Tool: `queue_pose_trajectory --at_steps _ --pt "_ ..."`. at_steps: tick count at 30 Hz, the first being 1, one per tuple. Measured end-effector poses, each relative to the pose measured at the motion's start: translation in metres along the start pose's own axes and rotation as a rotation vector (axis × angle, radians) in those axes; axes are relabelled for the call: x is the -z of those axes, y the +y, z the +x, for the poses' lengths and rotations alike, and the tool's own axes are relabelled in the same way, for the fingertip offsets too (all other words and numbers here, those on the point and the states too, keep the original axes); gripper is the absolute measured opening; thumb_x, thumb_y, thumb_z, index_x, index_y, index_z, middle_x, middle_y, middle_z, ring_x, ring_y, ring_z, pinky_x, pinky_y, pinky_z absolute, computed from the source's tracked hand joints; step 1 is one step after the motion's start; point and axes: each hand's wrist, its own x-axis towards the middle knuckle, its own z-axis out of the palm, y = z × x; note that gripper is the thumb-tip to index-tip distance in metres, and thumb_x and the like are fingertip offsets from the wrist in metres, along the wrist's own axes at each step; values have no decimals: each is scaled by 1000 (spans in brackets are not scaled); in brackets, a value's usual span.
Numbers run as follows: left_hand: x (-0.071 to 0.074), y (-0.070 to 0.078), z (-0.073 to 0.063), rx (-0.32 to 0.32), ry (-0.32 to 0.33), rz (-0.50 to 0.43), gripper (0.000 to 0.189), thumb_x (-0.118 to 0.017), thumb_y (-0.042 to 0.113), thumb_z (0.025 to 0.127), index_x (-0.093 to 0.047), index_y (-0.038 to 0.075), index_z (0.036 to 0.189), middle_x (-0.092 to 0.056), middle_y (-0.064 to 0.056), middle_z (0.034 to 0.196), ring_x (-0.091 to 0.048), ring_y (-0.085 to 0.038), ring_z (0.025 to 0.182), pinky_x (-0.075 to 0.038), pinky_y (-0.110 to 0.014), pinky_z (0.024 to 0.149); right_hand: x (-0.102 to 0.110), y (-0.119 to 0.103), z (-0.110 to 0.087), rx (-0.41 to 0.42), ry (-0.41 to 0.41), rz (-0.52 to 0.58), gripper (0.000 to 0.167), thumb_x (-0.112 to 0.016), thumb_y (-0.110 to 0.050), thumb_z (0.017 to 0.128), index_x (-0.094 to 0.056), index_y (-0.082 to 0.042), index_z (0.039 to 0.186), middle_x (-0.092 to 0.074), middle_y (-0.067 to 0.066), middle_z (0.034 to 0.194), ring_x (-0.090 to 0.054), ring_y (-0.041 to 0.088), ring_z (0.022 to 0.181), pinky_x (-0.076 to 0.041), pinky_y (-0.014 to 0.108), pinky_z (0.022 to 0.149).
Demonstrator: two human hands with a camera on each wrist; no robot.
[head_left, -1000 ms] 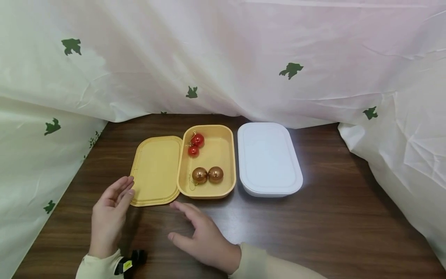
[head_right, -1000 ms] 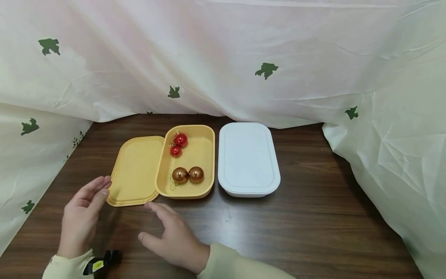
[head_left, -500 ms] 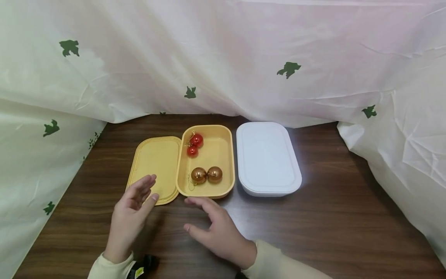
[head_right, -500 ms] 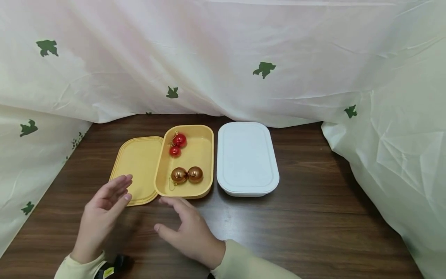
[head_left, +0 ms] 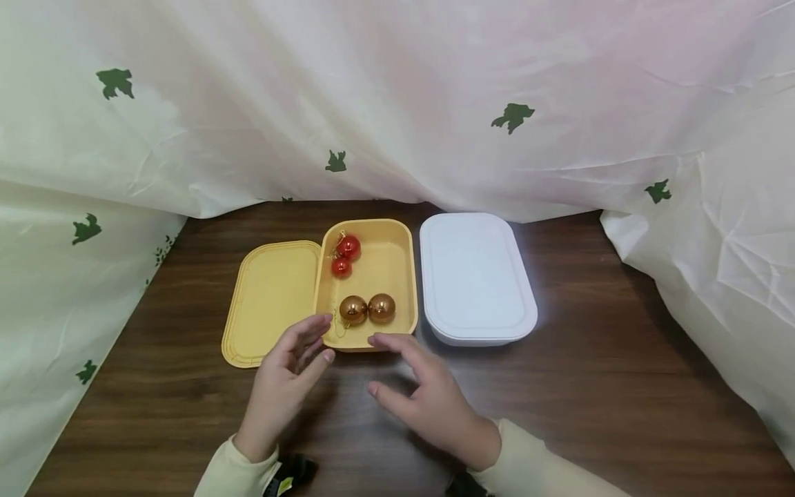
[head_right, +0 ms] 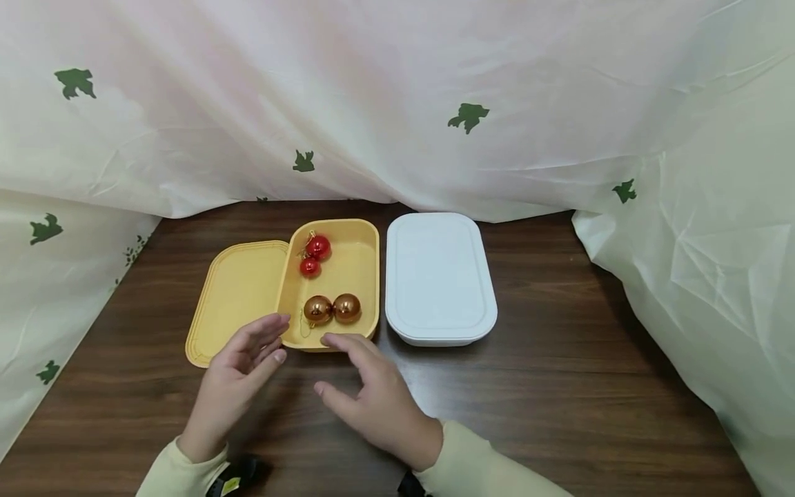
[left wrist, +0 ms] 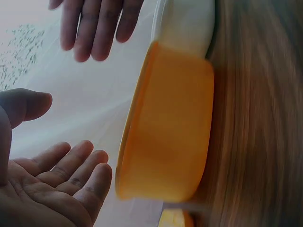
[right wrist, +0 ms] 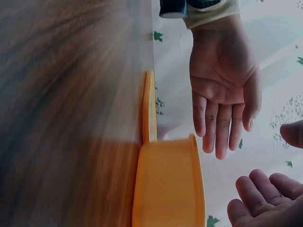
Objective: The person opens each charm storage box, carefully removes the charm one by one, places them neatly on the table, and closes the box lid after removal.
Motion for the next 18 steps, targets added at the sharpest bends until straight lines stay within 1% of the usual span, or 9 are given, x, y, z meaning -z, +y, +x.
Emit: queue_pose_trajectory --at_steps 3,6,11,18 --pt "-8 1 1 -14 -48 -18 50 -69 -6 90 -54 -1 137 -57 -20 139 -56 -21 129 -47 -29 104 8 4 -1 15 40 13 57 -80 -5 83 -58 -9 135 -63 6 132 -59 21 123 -45 37 108" --pt "-14 3 3 -20 -89 -11 51 -71 -4 90 -54 3 138 -57 -17 140 -55 -21 130 -46 -28 106 16 8 -2 31 82 26 56 -80 -2 81 -60 -7 133 -65 8 129 -61 23 120 -47 34 106" --pt "-21 4 6 -22 -121 -3 51 -72 1 90 -56 8 138 -59 -8 140 -55 -21 131 -45 -29 107 30 13 -4 46 124 -22 56 -81 1 79 -61 -7 131 -69 8 122 -65 24 112 -47 27 103" --pt "-30 4 10 -11 -166 -7 51 -72 2 91 -55 6 138 -58 -14 139 -55 -22 129 -45 -29 107 47 16 -7 28 166 -78 56 -82 4 77 -63 -4 129 -70 7 119 -66 23 110 -46 21 101"
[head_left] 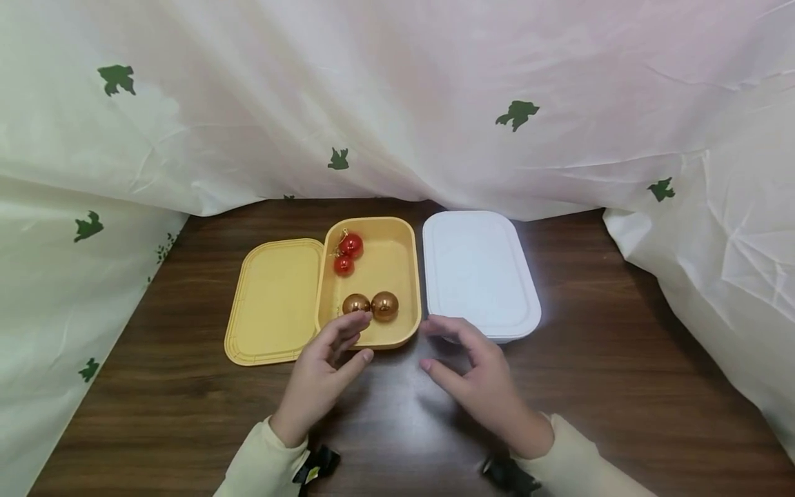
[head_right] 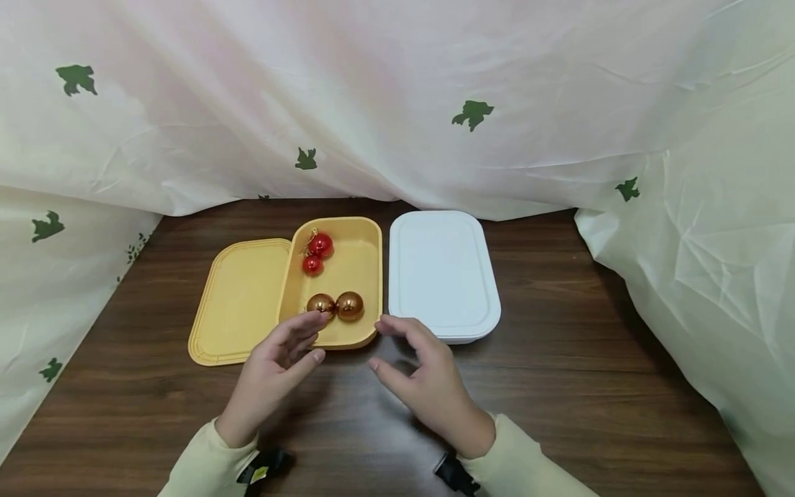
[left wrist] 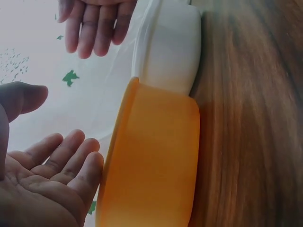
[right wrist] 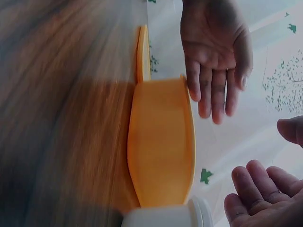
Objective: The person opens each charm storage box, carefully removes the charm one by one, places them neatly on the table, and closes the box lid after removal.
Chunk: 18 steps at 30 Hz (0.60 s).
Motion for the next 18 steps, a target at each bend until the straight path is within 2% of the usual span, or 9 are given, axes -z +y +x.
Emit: queue_pose_trajectory --at_steps 3,6,9,14,18 --pt "-3 1 1 -6 -15 -5 51 -72 1 90 -55 5 138 -58 -13 139 -55 -23 129 -45 -31 107 7 2 1 -34 15 -19 55 -82 5 77 -63 -4 129 -70 7 119 -66 22 111 -46 19 101" --pt "-7 2 2 -21 -35 -2 51 -73 1 90 -56 6 138 -58 -9 140 -55 -23 129 -45 -32 108 15 4 1 -81 16 -69 53 -82 2 79 -64 -8 129 -70 4 122 -64 19 115 -44 17 103" --pt "-13 2 3 -24 -56 -16 52 -73 1 90 -56 7 138 -57 -11 142 -54 -23 131 -44 -32 108 23 7 2 -115 11 -130 51 -82 -2 81 -66 -12 128 -69 0 125 -62 14 119 -43 16 103" --pt "-27 1 5 10 -99 -70 52 -72 3 91 -55 3 140 -53 -15 145 -52 -29 133 -44 -31 108 30 12 3 -130 31 -183 48 -83 -5 82 -68 -14 127 -70 -1 125 -61 11 119 -41 14 103" --pt "-39 3 7 43 -154 -112 53 -70 4 93 -53 2 142 -52 -13 147 -51 -28 134 -44 -31 107 35 13 6 -148 31 -230 49 -84 -7 81 -69 -15 127 -69 -3 125 -61 14 120 -40 13 104"
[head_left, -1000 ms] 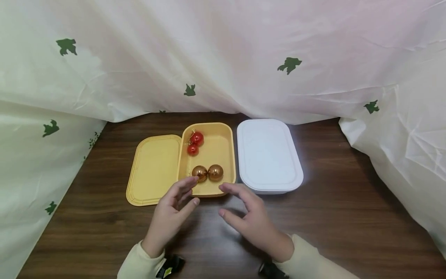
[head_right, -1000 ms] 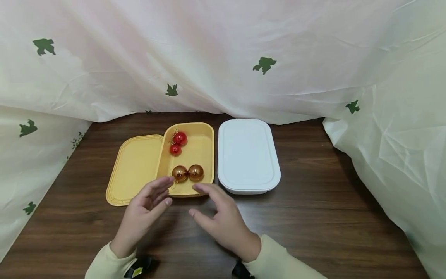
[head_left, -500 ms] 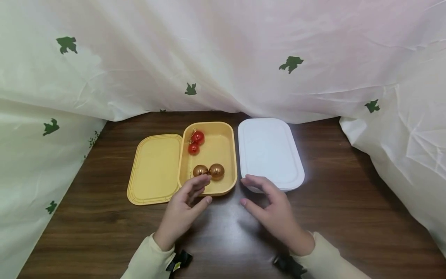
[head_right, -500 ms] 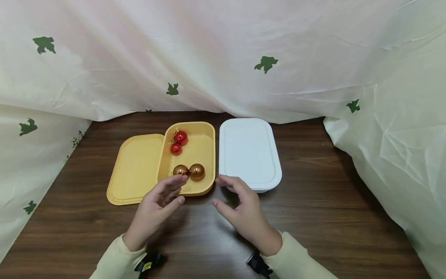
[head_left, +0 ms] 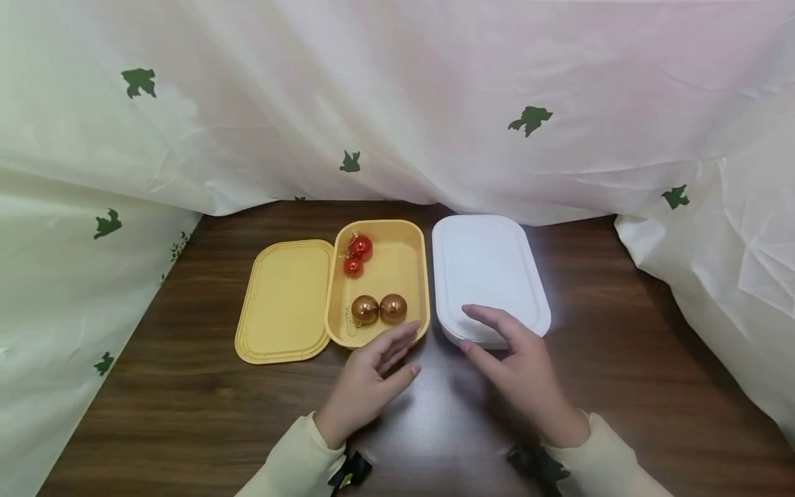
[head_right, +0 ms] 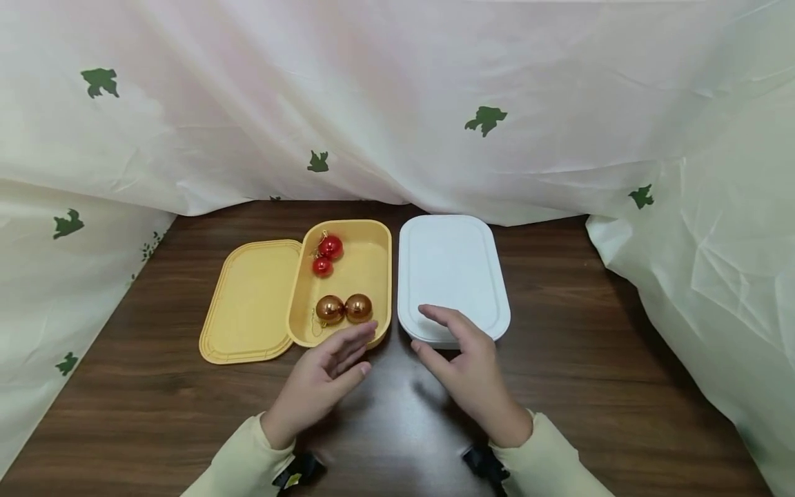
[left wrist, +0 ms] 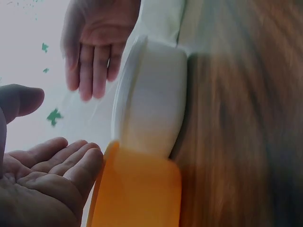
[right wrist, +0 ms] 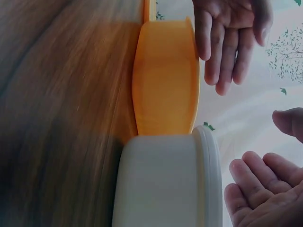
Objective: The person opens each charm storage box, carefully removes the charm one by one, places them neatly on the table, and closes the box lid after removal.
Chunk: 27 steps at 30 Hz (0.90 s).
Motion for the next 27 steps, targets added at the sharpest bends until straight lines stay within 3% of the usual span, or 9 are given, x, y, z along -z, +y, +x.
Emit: queue_pose_trajectory --at_steps 6,14,19,27 --pt "-13 1 1 8 -61 -43 51 -67 5 95 -51 -1 143 -53 -15 146 -51 -35 134 -45 -35 106 9 4 5 -19 -23 -119 52 -85 -9 81 -67 -14 129 -67 -2 129 -60 17 123 -38 14 106" --pt "-24 -6 0 75 -120 -45 54 -65 9 98 -46 -1 147 -47 -21 150 -48 -35 136 -44 -32 107 22 23 7 -42 -7 -246 52 -84 -12 82 -66 -11 130 -66 6 130 -60 25 122 -47 40 104" --pt "-31 -11 1 83 -106 -24 57 -65 10 97 -43 -3 148 -44 -21 152 -47 -31 137 -42 -31 108 30 34 8 -72 -62 -305 56 -87 -15 80 -65 -9 131 -64 12 132 -59 31 122 -47 54 100" --pt "-38 -15 5 107 -67 -36 61 -65 9 97 -39 -3 151 -42 -22 153 -47 -30 138 -43 -31 108 38 34 8 16 -194 -430 51 -89 -16 75 -71 -8 122 -67 10 129 -61 31 121 -49 53 99"
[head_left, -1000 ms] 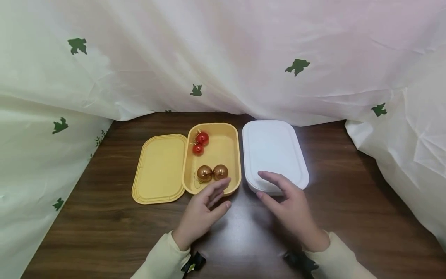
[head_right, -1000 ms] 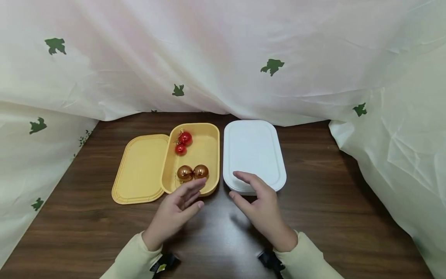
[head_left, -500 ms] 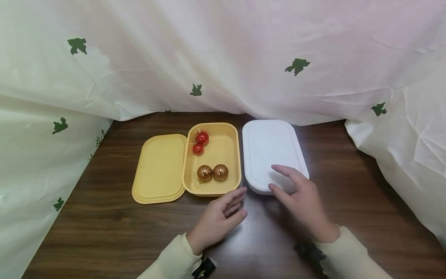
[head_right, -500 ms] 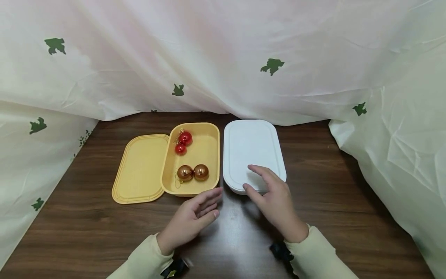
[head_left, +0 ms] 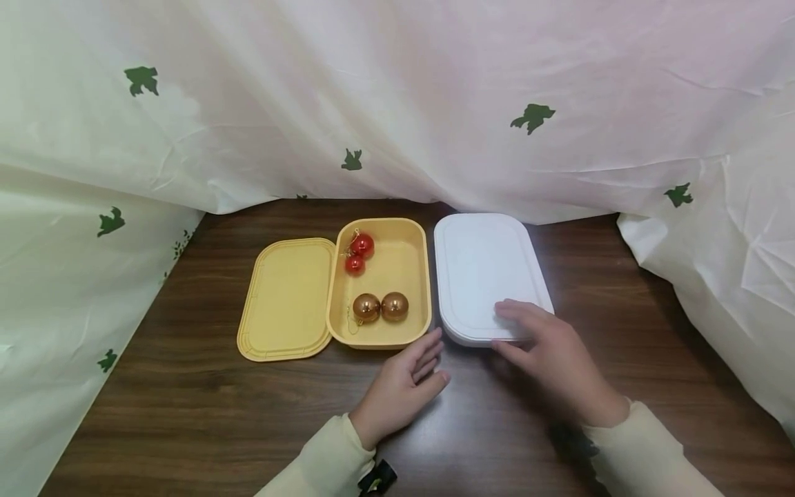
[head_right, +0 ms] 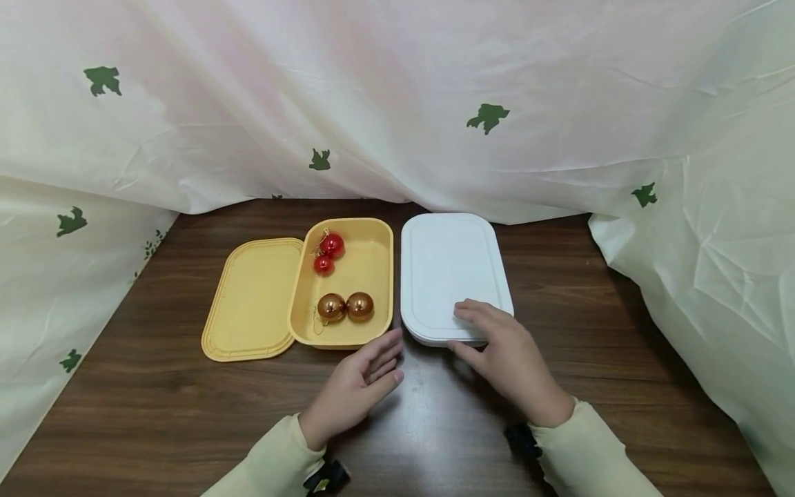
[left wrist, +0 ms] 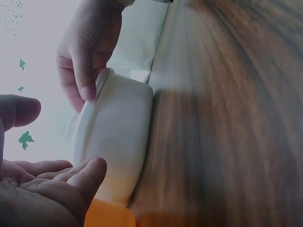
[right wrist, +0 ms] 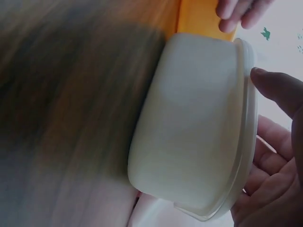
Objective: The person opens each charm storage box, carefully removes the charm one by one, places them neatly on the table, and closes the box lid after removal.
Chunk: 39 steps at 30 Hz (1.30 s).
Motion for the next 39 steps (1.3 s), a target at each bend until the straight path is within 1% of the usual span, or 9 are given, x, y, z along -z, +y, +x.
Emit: queue_pose_trajectory --at_steps 2,4,10,14,19,24,29,34,39 --pt "-2 0 1 13 3 -12 62 -65 8 96 -39 -2 151 -43 -22 152 -46 -29 138 -42 -31 108 0 0 -1 33 -24 -34 47 -89 -16 76 -72 -8 119 -67 10 130 -60 31 122 -48 53 100" --pt "-4 0 3 20 7 -29 61 -65 8 96 -39 -1 151 -44 -22 151 -46 -29 138 -43 -32 108 -1 0 -1 74 -26 -76 44 -89 -16 75 -74 -8 116 -67 10 129 -60 31 122 -49 53 100" --pt "-9 0 8 26 23 -61 59 -64 9 97 -40 0 150 -46 -21 150 -47 -27 138 -43 -30 108 -5 4 -4 218 56 -140 41 -92 -14 69 -77 -8 107 -68 7 125 -62 27 119 -50 48 99" --pt "-10 -1 8 28 36 -78 58 -64 8 97 -41 0 150 -46 -20 150 -47 -28 138 -43 -30 108 -7 6 -5 262 78 -150 42 -93 -13 68 -77 -10 107 -68 6 125 -62 26 119 -49 48 99" --pt "-12 0 7 27 44 -87 57 -62 7 98 -41 0 150 -47 -19 149 -48 -29 137 -43 -29 108 -7 8 -6 273 87 -154 40 -92 -13 69 -77 -10 107 -68 6 124 -62 26 118 -50 46 98" --pt "-13 2 6 18 50 -79 57 -63 8 98 -41 -1 150 -47 -19 149 -48 -27 137 -43 -28 107 -6 9 -6 252 85 -127 40 -93 -13 69 -78 -11 106 -69 6 124 -63 26 117 -51 47 97" --pt "-14 2 6 4 52 -73 57 -63 7 98 -40 -2 150 -46 -20 150 -47 -31 137 -42 -29 108 -4 10 -5 246 96 -106 40 -93 -12 67 -79 -13 105 -69 4 124 -64 24 115 -51 43 96" --pt "-14 2 7 2 53 -72 57 -62 6 98 -40 -1 150 -46 -20 151 -47 -33 138 -42 -29 108 -3 11 -5 217 90 -88 39 -93 -13 68 -79 -16 104 -69 3 124 -65 24 115 -51 43 95" --pt "-14 2 7 6 55 -71 56 -62 7 98 -41 0 150 -45 -18 151 -47 -30 138 -42 -29 108 -1 11 -5 183 71 -61 39 -93 -12 68 -80 -17 105 -70 2 123 -65 24 115 -51 45 95"
